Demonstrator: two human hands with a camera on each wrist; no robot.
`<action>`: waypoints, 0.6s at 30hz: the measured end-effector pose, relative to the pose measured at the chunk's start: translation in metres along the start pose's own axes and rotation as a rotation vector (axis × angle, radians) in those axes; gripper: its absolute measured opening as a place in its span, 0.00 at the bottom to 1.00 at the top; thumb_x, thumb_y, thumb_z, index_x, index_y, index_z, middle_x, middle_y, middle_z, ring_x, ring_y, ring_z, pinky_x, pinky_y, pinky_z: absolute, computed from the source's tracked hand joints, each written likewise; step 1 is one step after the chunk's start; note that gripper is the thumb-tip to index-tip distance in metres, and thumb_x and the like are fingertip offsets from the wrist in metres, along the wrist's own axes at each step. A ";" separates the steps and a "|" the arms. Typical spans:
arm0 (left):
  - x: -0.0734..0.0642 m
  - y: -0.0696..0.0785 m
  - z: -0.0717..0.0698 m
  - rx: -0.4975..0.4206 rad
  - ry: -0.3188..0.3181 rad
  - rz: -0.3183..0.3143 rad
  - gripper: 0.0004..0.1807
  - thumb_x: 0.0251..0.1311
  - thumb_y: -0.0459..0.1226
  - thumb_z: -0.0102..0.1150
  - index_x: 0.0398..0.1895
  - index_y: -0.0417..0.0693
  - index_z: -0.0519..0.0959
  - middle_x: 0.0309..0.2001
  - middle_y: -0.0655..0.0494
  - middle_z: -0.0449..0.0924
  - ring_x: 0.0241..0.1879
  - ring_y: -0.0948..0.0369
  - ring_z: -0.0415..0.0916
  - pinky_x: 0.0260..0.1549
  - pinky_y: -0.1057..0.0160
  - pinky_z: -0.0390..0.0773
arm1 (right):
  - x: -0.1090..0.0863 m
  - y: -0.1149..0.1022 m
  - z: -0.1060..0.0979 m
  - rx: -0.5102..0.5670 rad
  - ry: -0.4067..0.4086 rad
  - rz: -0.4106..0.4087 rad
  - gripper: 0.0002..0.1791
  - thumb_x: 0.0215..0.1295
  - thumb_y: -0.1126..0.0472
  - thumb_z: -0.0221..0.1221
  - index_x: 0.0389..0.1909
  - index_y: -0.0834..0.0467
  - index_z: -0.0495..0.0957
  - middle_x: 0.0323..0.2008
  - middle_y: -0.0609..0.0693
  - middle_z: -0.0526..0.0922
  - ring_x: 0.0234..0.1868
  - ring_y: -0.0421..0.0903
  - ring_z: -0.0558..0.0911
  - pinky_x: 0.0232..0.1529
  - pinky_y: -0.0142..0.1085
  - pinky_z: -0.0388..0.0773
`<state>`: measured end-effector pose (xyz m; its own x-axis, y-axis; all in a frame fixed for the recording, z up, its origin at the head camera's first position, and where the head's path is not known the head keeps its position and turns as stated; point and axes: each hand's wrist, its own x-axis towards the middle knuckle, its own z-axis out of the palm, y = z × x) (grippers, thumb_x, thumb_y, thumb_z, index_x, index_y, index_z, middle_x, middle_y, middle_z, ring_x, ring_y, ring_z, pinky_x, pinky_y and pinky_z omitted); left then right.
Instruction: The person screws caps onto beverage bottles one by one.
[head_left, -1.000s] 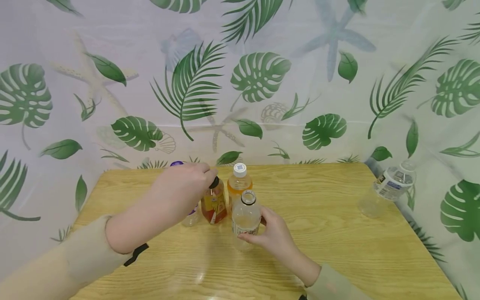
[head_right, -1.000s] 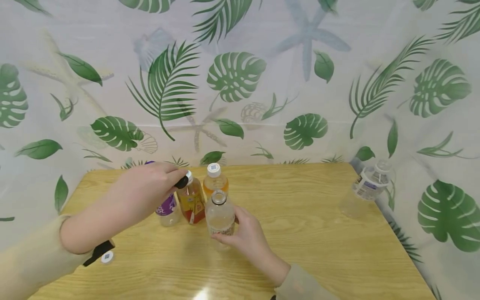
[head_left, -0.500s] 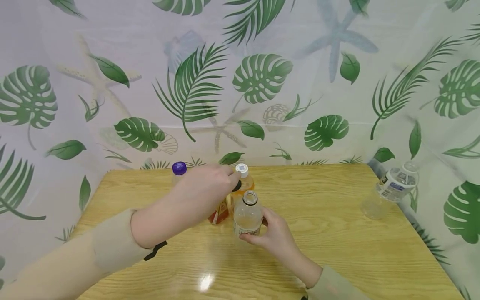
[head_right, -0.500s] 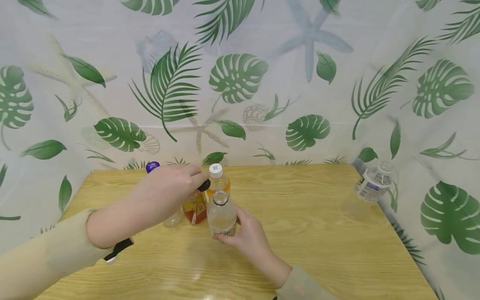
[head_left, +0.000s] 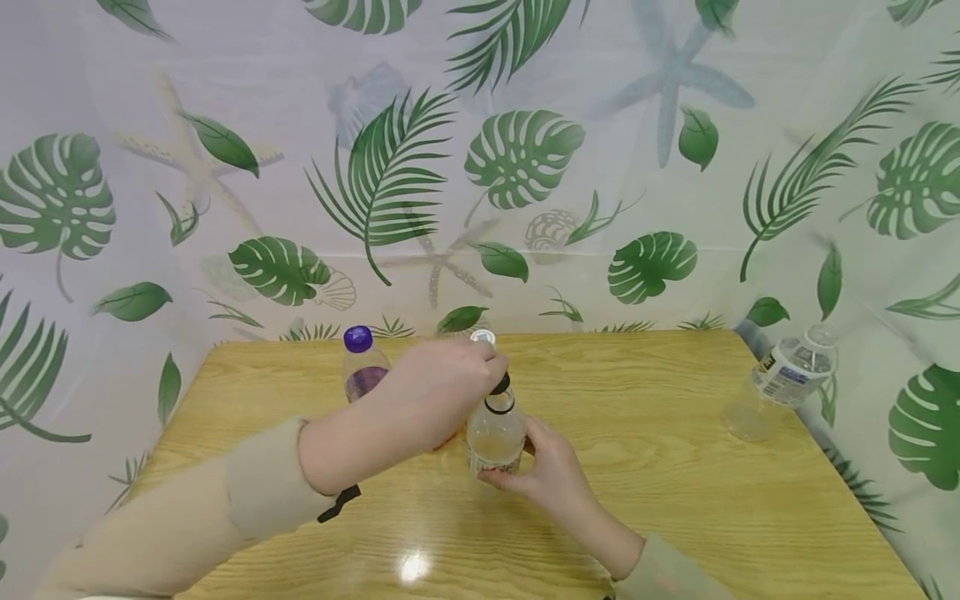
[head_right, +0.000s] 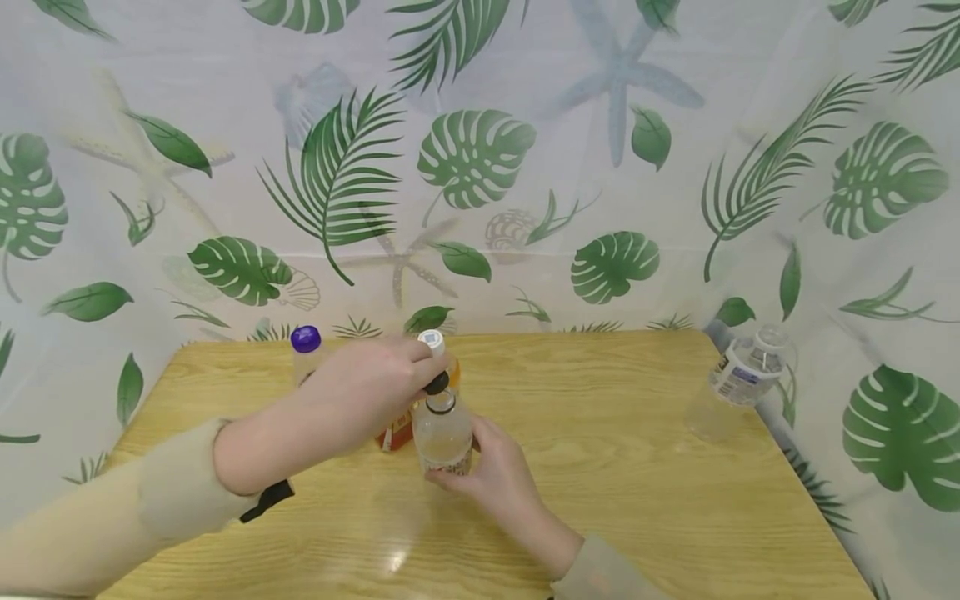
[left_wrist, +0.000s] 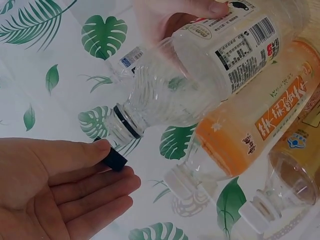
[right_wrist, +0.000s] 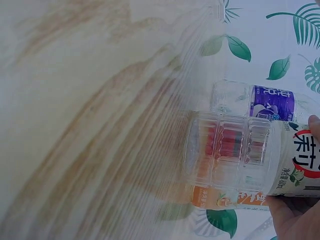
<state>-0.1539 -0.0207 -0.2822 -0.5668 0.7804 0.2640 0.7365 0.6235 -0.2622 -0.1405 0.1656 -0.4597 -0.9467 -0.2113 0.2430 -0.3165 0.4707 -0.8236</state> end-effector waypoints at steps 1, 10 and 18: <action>0.000 0.001 0.001 -0.002 -0.008 0.002 0.18 0.55 0.29 0.79 0.49 0.46 0.88 0.41 0.56 0.89 0.40 0.59 0.88 0.38 0.62 0.90 | 0.000 0.000 0.000 0.001 0.001 0.002 0.39 0.49 0.65 0.83 0.64 0.63 0.78 0.55 0.56 0.87 0.56 0.55 0.88 0.60 0.46 0.88; 0.000 0.004 0.004 -0.022 -0.051 0.003 0.23 0.54 0.29 0.81 0.55 0.46 0.88 0.49 0.55 0.90 0.45 0.59 0.90 0.38 0.64 0.91 | 0.000 -0.002 0.002 -0.010 0.019 0.021 0.40 0.47 0.66 0.84 0.64 0.62 0.79 0.54 0.55 0.87 0.56 0.54 0.88 0.61 0.46 0.87; 0.001 0.004 0.006 -0.019 -0.044 0.029 0.21 0.53 0.27 0.80 0.50 0.48 0.88 0.46 0.58 0.90 0.43 0.62 0.88 0.36 0.66 0.90 | -0.001 -0.002 0.001 -0.001 0.014 0.023 0.39 0.48 0.66 0.83 0.64 0.62 0.79 0.54 0.55 0.87 0.56 0.54 0.88 0.61 0.46 0.87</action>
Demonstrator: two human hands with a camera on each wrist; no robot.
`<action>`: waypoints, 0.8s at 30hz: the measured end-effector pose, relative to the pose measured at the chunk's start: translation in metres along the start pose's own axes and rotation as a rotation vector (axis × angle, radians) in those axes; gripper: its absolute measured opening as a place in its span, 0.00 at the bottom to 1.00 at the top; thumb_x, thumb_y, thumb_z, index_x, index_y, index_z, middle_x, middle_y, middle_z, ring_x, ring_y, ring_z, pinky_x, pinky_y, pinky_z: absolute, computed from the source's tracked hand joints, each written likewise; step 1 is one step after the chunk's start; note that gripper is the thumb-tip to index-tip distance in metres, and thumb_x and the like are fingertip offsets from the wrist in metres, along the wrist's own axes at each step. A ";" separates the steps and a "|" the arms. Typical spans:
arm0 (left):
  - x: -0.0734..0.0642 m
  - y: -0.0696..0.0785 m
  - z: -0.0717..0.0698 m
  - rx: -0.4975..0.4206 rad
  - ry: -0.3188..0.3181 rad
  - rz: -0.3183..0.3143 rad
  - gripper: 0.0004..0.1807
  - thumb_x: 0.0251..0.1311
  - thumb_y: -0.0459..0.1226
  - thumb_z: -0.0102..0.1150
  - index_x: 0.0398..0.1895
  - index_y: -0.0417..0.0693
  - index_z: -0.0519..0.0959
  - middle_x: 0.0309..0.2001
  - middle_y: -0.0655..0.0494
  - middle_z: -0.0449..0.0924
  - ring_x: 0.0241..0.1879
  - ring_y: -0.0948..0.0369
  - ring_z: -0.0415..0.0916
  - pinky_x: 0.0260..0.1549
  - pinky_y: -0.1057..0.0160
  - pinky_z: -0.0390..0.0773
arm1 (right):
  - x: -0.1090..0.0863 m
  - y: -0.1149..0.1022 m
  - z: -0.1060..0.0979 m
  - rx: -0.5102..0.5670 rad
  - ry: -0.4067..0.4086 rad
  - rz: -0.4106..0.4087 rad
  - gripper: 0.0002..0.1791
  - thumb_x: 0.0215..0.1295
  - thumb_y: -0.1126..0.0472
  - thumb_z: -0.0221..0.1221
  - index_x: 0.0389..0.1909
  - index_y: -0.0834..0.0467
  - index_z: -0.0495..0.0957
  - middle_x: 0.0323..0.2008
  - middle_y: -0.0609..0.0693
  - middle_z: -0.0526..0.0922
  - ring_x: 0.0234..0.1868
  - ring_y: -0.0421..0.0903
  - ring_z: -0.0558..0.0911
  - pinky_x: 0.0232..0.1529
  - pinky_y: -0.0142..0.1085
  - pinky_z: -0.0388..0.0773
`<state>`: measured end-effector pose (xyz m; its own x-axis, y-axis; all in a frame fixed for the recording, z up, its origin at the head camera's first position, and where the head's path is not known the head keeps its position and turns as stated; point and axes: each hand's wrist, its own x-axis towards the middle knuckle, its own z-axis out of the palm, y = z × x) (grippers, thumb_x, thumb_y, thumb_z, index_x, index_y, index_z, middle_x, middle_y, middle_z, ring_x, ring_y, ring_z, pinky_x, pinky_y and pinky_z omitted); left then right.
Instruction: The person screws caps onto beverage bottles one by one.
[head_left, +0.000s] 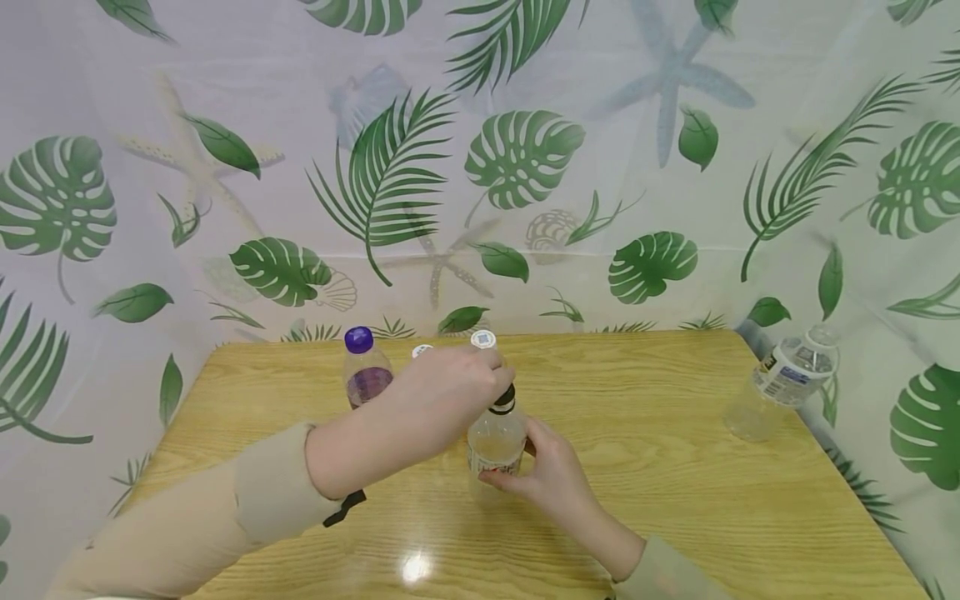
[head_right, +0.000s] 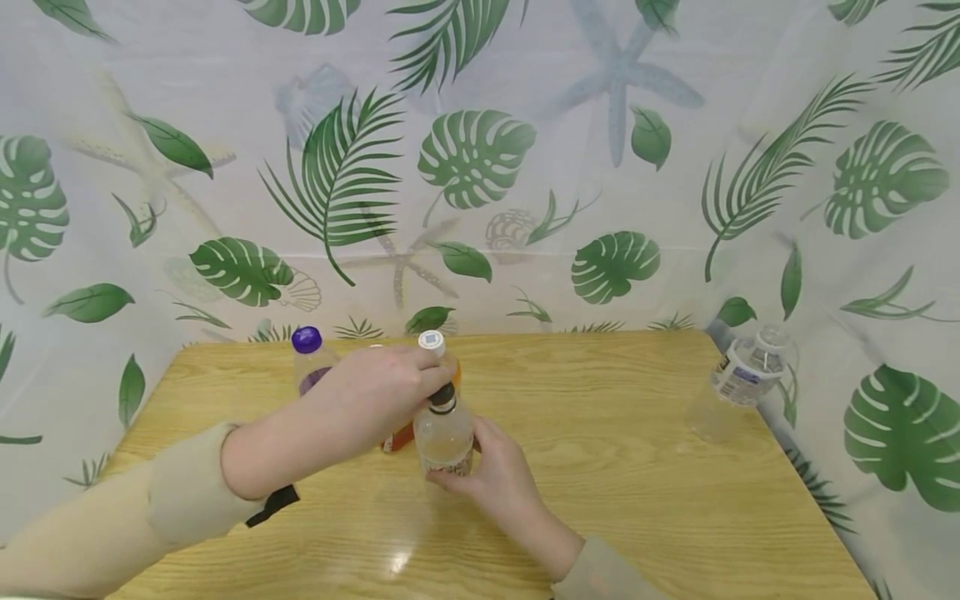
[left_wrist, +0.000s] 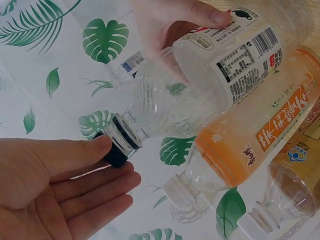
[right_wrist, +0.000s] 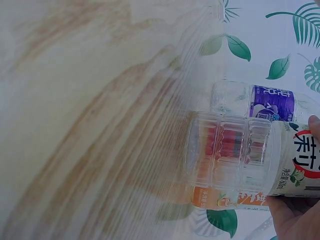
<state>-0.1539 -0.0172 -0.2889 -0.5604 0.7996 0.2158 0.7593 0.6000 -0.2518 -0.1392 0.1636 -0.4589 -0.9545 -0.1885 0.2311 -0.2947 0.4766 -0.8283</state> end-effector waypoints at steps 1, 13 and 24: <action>0.000 0.000 0.000 0.005 -0.001 0.007 0.20 0.53 0.27 0.80 0.50 0.48 0.88 0.45 0.58 0.89 0.43 0.62 0.88 0.36 0.66 0.89 | 0.000 0.000 0.000 0.000 -0.002 0.001 0.39 0.48 0.66 0.83 0.64 0.61 0.79 0.55 0.55 0.87 0.56 0.54 0.88 0.61 0.46 0.87; 0.002 0.000 -0.001 0.020 -0.063 0.047 0.22 0.55 0.30 0.80 0.54 0.52 0.88 0.46 0.58 0.88 0.44 0.63 0.86 0.36 0.67 0.89 | -0.001 0.001 -0.001 0.005 -0.007 -0.002 0.40 0.50 0.63 0.83 0.65 0.60 0.78 0.55 0.54 0.87 0.57 0.55 0.87 0.60 0.46 0.87; 0.000 -0.005 -0.001 -0.048 -0.008 0.043 0.18 0.63 0.39 0.76 0.55 0.48 0.86 0.42 0.58 0.88 0.39 0.63 0.86 0.31 0.68 0.86 | 0.000 -0.001 -0.001 0.004 -0.015 -0.006 0.40 0.51 0.64 0.83 0.66 0.61 0.77 0.56 0.55 0.86 0.58 0.56 0.87 0.62 0.47 0.86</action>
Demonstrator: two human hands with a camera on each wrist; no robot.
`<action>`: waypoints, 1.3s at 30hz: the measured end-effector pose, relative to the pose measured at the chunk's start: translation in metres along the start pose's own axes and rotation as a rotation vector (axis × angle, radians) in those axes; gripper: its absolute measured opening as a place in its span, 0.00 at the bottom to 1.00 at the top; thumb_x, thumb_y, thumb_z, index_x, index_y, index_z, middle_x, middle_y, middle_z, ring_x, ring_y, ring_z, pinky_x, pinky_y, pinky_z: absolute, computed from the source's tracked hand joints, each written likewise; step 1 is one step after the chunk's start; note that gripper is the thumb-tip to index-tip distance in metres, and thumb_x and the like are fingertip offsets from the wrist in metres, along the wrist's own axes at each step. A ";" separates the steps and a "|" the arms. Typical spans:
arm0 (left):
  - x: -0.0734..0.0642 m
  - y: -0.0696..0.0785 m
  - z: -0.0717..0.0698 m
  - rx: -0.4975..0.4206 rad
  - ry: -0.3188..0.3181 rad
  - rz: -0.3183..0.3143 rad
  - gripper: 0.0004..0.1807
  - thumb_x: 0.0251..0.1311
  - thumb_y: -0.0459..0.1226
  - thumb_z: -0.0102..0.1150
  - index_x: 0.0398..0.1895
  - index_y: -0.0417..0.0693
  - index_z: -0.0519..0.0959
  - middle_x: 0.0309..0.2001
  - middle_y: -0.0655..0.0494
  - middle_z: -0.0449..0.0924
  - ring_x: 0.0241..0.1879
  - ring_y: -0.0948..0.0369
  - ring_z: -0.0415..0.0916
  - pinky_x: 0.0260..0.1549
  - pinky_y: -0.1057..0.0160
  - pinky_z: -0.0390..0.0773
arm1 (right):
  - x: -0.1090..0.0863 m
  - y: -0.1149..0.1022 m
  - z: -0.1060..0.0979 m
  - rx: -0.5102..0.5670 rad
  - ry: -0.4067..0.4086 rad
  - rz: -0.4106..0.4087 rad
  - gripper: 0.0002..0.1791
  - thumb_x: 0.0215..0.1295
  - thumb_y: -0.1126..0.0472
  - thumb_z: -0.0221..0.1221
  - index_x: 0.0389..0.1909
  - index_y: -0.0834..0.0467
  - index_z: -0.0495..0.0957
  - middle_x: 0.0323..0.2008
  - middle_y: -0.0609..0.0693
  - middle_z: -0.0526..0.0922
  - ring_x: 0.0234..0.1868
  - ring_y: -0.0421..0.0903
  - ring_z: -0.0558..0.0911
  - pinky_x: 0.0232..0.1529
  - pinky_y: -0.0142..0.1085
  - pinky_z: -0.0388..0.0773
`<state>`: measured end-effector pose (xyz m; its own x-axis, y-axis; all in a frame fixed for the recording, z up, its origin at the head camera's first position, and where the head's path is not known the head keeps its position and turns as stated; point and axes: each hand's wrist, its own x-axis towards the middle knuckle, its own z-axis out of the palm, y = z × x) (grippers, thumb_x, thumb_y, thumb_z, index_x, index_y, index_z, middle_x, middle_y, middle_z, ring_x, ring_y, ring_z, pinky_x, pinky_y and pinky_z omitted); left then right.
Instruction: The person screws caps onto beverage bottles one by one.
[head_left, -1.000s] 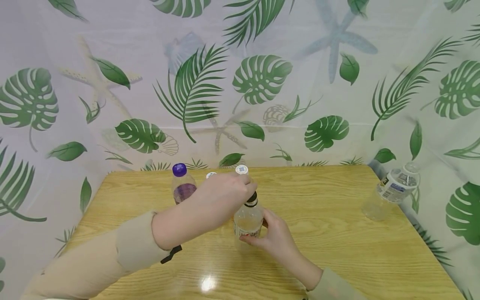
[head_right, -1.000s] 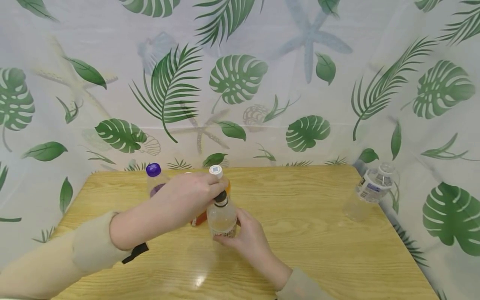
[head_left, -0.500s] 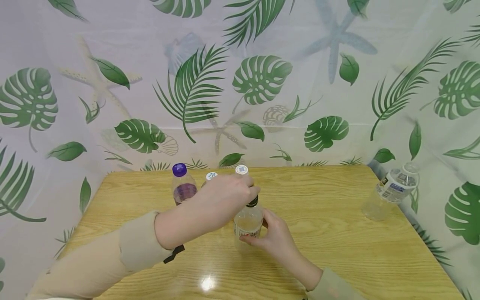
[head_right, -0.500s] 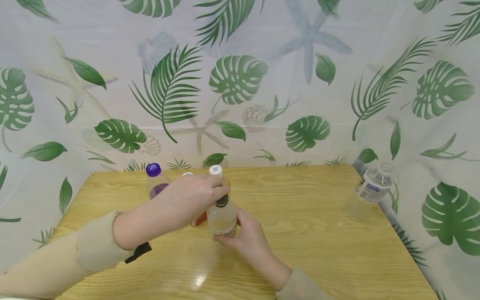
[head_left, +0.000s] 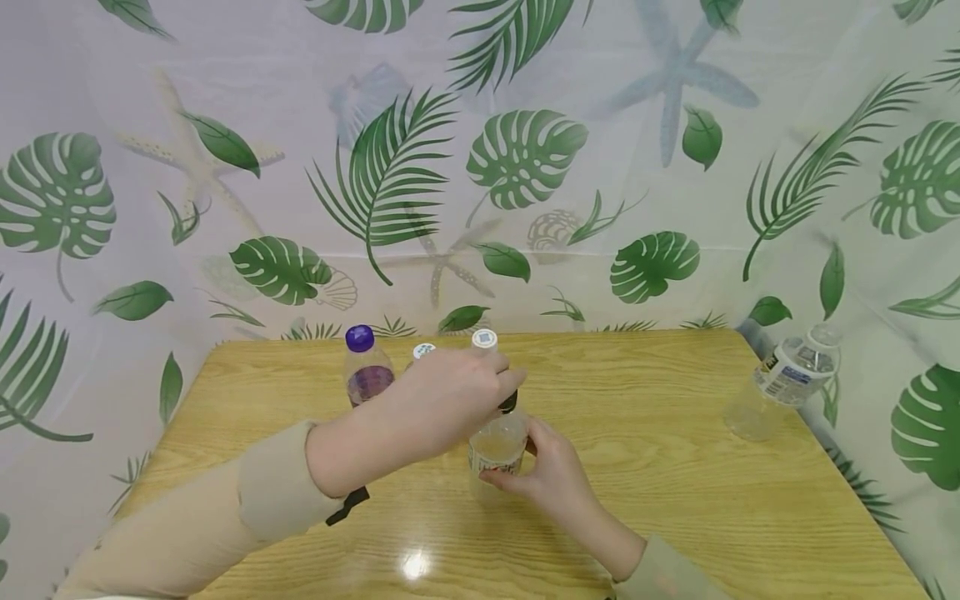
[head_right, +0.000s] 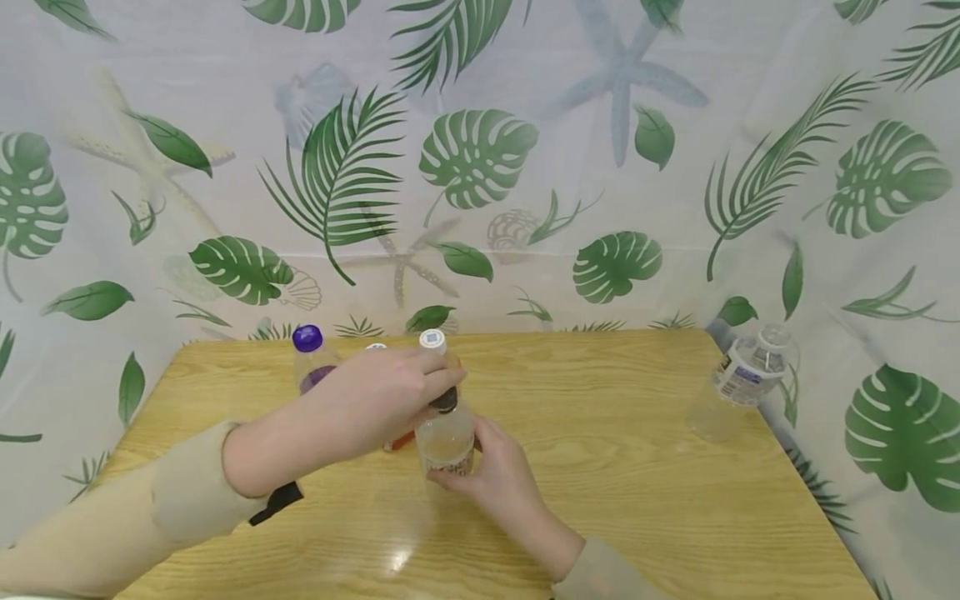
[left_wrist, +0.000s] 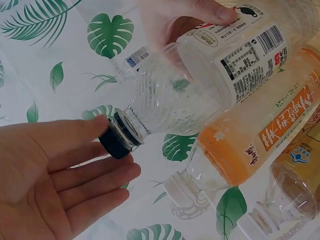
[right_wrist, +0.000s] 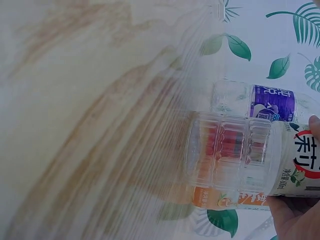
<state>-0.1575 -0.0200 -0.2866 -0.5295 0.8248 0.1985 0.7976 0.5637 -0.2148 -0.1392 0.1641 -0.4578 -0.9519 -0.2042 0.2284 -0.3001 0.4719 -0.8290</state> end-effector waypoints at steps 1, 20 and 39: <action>0.000 0.000 0.001 -0.020 0.018 -0.014 0.18 0.65 0.42 0.75 0.55 0.48 0.86 0.41 0.58 0.88 0.37 0.64 0.86 0.29 0.68 0.86 | 0.000 0.000 0.000 0.000 -0.002 -0.001 0.41 0.51 0.64 0.83 0.67 0.61 0.77 0.56 0.55 0.86 0.58 0.56 0.87 0.62 0.47 0.86; -0.001 -0.011 0.021 -0.308 0.062 -0.161 0.12 0.67 0.50 0.73 0.35 0.52 0.85 0.28 0.64 0.83 0.26 0.66 0.76 0.23 0.70 0.74 | -0.002 0.004 0.002 -0.003 0.008 -0.022 0.42 0.52 0.64 0.82 0.69 0.61 0.76 0.57 0.56 0.86 0.58 0.56 0.87 0.60 0.46 0.88; 0.007 -0.010 0.023 -0.511 0.042 -0.160 0.15 0.65 0.42 0.75 0.52 0.49 0.91 0.49 0.56 0.93 0.47 0.59 0.90 0.45 0.62 0.90 | -0.001 0.000 0.000 -0.017 -0.001 -0.002 0.43 0.52 0.64 0.82 0.70 0.61 0.75 0.58 0.56 0.86 0.58 0.56 0.87 0.59 0.47 0.88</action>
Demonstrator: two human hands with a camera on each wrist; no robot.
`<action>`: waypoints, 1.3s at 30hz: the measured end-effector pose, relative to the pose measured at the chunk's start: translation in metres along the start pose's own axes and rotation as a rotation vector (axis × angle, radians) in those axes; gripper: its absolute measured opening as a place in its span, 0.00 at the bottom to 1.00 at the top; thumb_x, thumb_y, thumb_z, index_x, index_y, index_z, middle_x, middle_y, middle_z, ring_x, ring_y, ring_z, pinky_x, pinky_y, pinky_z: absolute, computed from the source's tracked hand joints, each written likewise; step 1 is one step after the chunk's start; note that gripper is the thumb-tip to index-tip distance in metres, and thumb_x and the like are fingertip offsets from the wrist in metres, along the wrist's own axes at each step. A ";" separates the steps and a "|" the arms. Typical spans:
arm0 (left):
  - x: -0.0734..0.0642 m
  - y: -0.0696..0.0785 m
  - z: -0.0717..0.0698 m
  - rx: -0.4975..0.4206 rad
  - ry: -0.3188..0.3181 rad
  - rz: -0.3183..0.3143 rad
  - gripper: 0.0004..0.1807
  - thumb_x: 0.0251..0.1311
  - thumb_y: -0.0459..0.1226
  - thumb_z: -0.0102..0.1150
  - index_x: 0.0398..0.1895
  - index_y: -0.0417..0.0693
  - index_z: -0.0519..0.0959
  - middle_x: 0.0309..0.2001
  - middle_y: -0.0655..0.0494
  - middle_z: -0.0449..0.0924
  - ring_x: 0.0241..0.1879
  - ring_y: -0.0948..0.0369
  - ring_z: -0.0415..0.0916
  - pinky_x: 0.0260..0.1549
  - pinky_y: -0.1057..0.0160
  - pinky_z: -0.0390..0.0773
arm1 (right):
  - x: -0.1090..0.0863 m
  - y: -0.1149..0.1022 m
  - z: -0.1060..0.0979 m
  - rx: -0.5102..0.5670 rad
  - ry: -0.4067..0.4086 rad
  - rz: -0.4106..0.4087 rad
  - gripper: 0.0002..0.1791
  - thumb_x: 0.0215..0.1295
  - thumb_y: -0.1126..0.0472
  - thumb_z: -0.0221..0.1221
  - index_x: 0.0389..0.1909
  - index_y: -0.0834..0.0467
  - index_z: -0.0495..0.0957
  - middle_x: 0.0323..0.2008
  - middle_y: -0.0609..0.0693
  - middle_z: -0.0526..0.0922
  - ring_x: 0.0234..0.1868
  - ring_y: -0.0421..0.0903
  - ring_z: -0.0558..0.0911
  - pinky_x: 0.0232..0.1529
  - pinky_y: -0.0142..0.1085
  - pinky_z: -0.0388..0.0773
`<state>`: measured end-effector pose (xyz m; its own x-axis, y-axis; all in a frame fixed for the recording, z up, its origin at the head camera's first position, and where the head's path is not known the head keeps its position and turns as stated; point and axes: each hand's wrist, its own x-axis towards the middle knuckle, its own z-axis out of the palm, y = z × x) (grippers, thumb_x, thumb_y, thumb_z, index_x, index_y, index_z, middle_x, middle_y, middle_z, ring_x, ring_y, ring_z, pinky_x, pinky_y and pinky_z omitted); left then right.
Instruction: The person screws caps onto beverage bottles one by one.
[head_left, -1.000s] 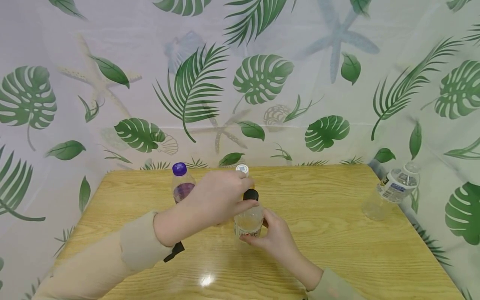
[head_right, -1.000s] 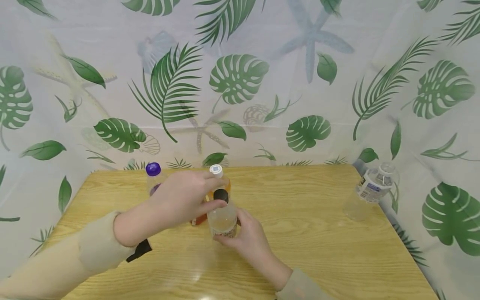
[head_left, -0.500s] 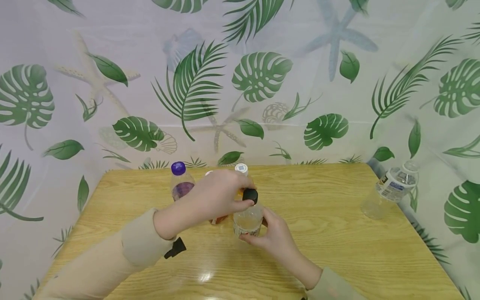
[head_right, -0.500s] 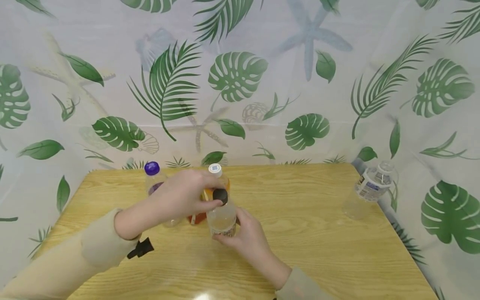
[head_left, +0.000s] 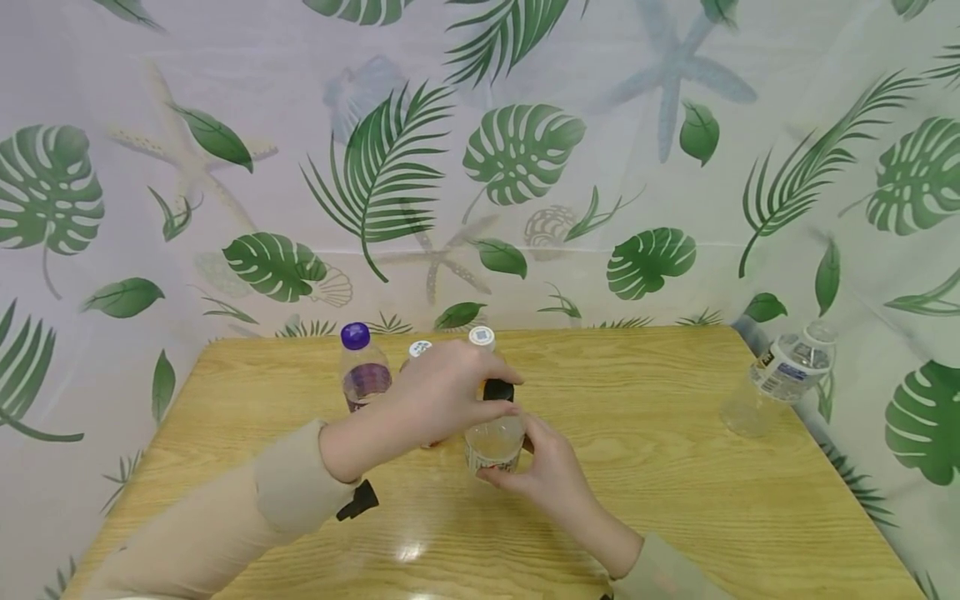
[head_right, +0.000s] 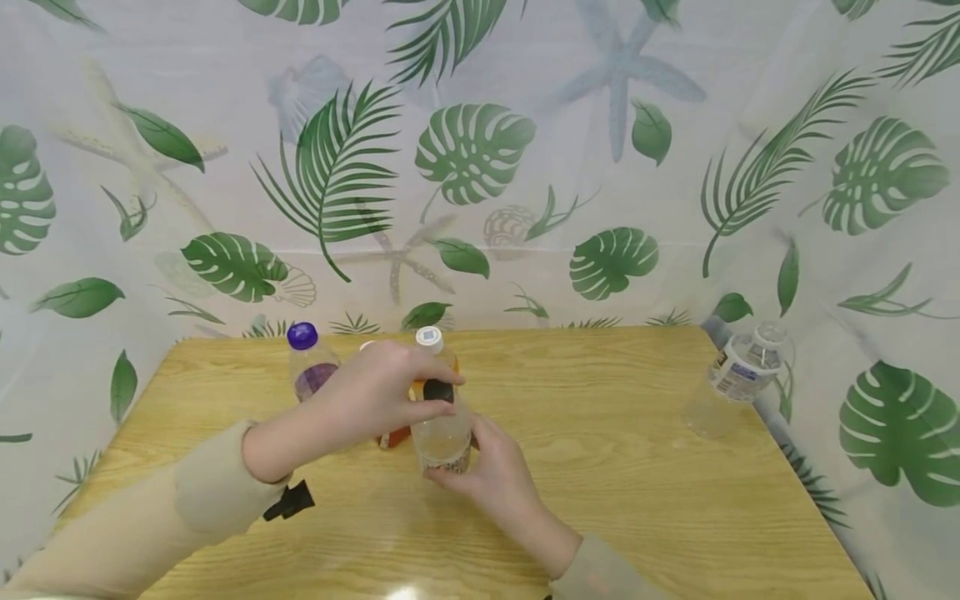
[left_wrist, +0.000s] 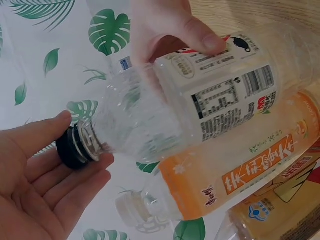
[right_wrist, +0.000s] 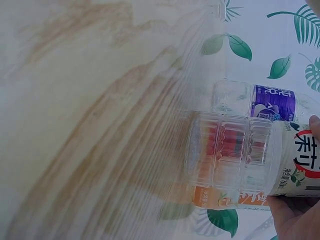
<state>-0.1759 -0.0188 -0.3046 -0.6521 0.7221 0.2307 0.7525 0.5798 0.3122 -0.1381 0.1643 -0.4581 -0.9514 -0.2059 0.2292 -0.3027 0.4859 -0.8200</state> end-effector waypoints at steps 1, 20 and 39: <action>0.000 0.000 0.000 -0.003 -0.010 0.002 0.15 0.65 0.41 0.75 0.53 0.49 0.90 0.49 0.56 0.93 0.48 0.59 0.90 0.46 0.62 0.89 | 0.000 0.000 0.000 0.002 0.002 0.003 0.42 0.52 0.63 0.82 0.70 0.61 0.75 0.57 0.57 0.86 0.58 0.56 0.87 0.59 0.47 0.88; -0.007 -0.018 0.002 -0.246 0.053 -0.101 0.12 0.56 0.39 0.81 0.41 0.49 0.89 0.39 0.59 0.92 0.42 0.62 0.90 0.47 0.62 0.89 | 0.001 0.001 0.001 0.004 0.019 0.008 0.40 0.51 0.65 0.82 0.66 0.61 0.77 0.55 0.55 0.87 0.56 0.54 0.88 0.58 0.46 0.88; -0.008 -0.020 0.015 -0.352 0.151 -0.149 0.20 0.48 0.46 0.86 0.40 0.50 0.87 0.38 0.60 0.90 0.38 0.64 0.88 0.43 0.65 0.89 | 0.001 -0.002 0.002 -0.003 0.024 0.037 0.43 0.50 0.66 0.83 0.69 0.61 0.77 0.58 0.57 0.86 0.59 0.55 0.87 0.60 0.47 0.87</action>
<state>-0.1847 -0.0302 -0.3270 -0.7774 0.5612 0.2841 0.5889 0.4905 0.6423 -0.1382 0.1617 -0.4576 -0.9630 -0.1672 0.2114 -0.2674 0.4951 -0.8267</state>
